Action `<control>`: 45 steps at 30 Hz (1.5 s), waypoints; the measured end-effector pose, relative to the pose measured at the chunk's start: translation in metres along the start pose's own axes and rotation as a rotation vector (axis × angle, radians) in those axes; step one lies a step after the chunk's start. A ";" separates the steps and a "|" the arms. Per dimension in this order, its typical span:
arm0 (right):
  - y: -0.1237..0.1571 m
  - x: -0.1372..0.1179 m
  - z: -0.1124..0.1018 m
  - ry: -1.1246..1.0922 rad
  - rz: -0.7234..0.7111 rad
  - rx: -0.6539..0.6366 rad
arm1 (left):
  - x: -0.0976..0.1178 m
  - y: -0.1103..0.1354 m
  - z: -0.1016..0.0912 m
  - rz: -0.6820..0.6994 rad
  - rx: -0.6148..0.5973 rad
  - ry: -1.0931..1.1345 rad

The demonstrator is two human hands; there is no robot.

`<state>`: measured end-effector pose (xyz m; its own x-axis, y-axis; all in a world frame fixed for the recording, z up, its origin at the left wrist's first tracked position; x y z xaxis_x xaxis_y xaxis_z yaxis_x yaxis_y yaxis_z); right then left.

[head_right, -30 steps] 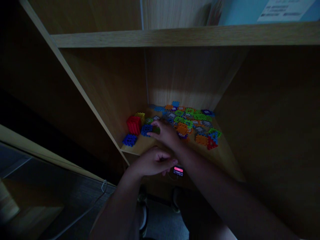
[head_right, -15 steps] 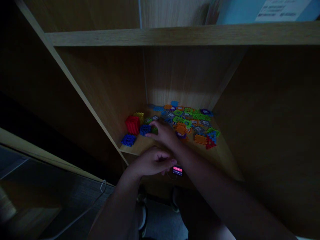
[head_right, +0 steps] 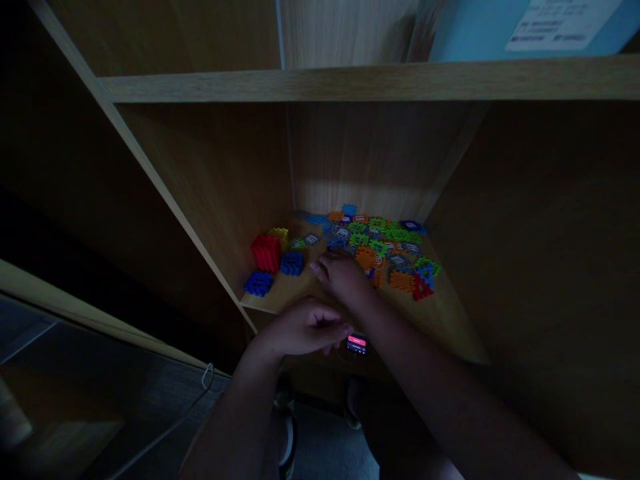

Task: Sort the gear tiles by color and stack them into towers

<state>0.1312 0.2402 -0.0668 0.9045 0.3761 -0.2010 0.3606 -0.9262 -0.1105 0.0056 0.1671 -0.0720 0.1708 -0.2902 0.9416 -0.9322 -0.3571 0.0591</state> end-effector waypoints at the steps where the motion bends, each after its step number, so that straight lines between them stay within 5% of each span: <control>1: 0.000 0.001 -0.002 0.032 0.024 -0.011 | 0.000 0.000 0.000 -0.006 -0.001 0.000; 8: -0.033 0.004 -0.014 0.112 -0.052 -0.015 | 0.002 -0.001 -0.001 -0.041 -0.018 -0.003; 14: -0.066 0.000 0.003 0.070 -0.154 -0.104 | 0.001 0.001 -0.002 -0.027 -0.016 -0.041; 23: -0.051 0.021 -0.004 0.084 0.069 -0.051 | 0.004 0.001 -0.002 -0.065 -0.030 -0.023; 31: -0.043 -0.008 -0.005 -0.304 -0.231 -0.028 | 0.001 0.000 -0.002 -0.044 0.001 -0.075; 45: -0.047 -0.015 0.000 -0.194 -0.204 -0.057 | -0.002 -0.001 -0.001 -0.052 -0.021 -0.058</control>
Point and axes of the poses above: each hand's wrist, its own y-axis away from the middle knuckle, its own z-axis out of the palm, x = y × z, the point moved 4 cm from there along -y, towards the middle knuckle, and after that the axes turned 13 degrees about -x, right-handed, at the moved point
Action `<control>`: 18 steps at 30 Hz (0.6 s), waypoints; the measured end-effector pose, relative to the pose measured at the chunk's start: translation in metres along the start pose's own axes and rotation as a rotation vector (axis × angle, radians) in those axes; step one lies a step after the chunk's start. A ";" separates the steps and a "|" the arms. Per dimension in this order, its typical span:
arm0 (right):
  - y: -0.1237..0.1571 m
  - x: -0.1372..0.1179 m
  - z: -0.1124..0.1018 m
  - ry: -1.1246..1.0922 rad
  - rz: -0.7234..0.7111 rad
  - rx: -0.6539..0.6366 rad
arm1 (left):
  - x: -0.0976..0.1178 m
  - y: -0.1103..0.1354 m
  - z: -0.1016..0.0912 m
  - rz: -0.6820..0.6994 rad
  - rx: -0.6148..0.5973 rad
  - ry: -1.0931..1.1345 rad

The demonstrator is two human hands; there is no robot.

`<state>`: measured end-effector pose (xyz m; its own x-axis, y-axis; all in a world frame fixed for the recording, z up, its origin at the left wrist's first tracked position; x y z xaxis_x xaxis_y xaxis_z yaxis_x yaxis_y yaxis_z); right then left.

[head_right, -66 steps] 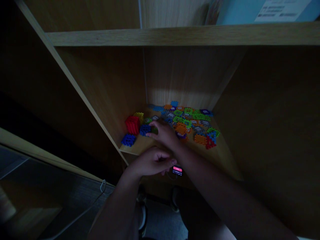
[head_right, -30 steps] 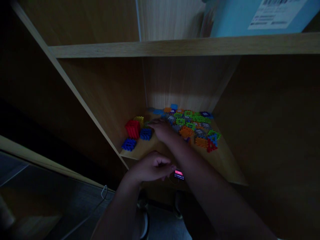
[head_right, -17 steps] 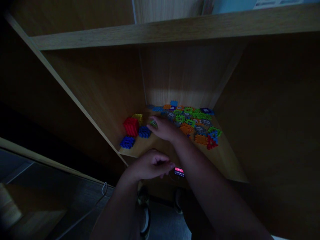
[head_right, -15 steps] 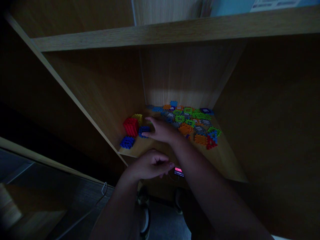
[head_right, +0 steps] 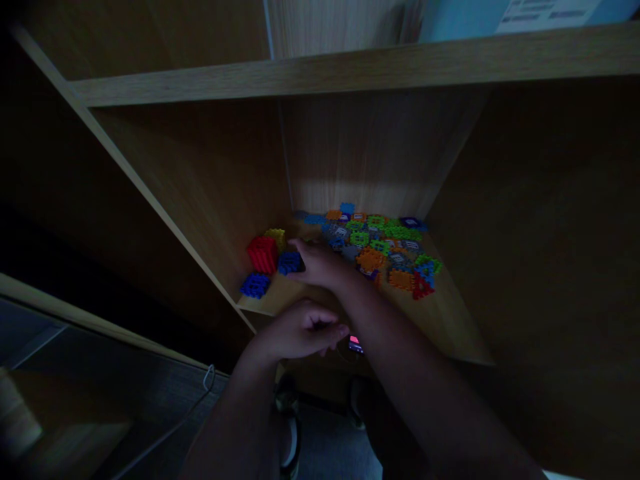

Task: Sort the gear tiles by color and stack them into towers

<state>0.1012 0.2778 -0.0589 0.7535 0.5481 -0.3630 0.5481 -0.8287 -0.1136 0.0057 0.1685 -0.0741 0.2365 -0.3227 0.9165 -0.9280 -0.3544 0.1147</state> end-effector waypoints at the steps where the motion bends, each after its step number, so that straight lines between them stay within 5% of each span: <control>1: 0.000 0.001 0.000 0.005 0.014 -0.003 | 0.000 0.000 0.000 -0.005 0.000 0.006; 18: -0.012 0.019 0.002 0.146 0.187 0.075 | -0.001 0.000 0.000 0.014 0.024 -0.010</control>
Point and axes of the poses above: each hand's wrist, its own y-axis away from the middle knuckle, its own z-axis out of the palm, x = y × z, the point moved 4 cm from there along -y, towards the middle knuckle, and after that the axes turned 13 degrees about -x, right-handed, at the moved point
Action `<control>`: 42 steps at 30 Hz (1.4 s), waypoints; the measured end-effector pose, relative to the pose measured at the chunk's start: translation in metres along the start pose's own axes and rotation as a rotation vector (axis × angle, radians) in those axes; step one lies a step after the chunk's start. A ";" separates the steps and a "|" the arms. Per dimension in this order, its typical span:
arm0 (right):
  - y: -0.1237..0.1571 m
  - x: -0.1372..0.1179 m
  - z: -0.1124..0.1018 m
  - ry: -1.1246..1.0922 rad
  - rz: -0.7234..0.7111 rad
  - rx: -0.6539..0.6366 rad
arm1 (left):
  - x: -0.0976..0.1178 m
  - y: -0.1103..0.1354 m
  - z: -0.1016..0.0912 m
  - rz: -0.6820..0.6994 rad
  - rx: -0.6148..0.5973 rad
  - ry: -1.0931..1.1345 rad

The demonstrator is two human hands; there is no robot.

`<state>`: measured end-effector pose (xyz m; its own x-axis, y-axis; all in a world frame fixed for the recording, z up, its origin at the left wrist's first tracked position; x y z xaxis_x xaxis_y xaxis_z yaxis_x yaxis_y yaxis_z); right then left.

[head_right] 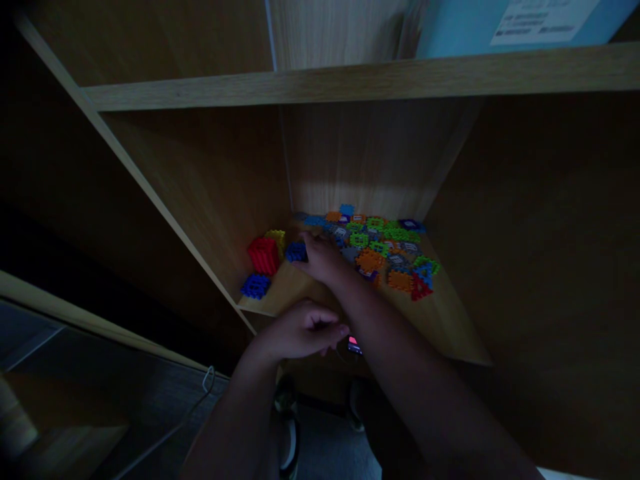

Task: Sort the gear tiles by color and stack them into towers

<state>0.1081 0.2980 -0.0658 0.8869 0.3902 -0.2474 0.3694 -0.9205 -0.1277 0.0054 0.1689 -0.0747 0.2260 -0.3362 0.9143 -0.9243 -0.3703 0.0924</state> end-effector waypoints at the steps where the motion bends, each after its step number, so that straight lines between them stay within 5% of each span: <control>1: 0.000 0.001 0.000 -0.002 0.003 0.000 | 0.000 0.000 0.000 0.000 -0.005 0.009; 16: 0.004 0.001 -0.006 -0.082 -0.070 0.046 | -0.004 -0.002 0.000 -0.018 -0.020 0.022; 23: 0.019 0.056 -0.052 -0.076 0.082 0.184 | -0.003 -0.001 -0.002 -0.016 -0.010 0.007; 27: 0.032 0.075 -0.054 0.050 0.046 0.149 | -0.004 -0.003 -0.001 -0.041 -0.008 0.030; 34: 0.022 0.032 -0.026 0.073 -0.188 0.020 | -0.004 -0.002 0.000 -0.044 0.023 0.030; 42: 0.020 0.021 -0.017 0.141 -0.095 -0.084 | -0.001 -0.003 -0.001 -0.052 0.047 0.044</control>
<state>0.1389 0.2873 -0.0577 0.8746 0.4743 -0.1005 0.4703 -0.8803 -0.0620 0.0074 0.1709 -0.0757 0.2589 -0.2777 0.9251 -0.8960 -0.4268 0.1226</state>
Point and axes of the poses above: each hand's wrist, its own y-axis away from the middle knuckle, its own z-axis out of the palm, x = y × z, the point moved 4 cm from there along -y, towards the middle knuckle, and after that the axes turned 13 degrees about -x, right-handed, at the moved point
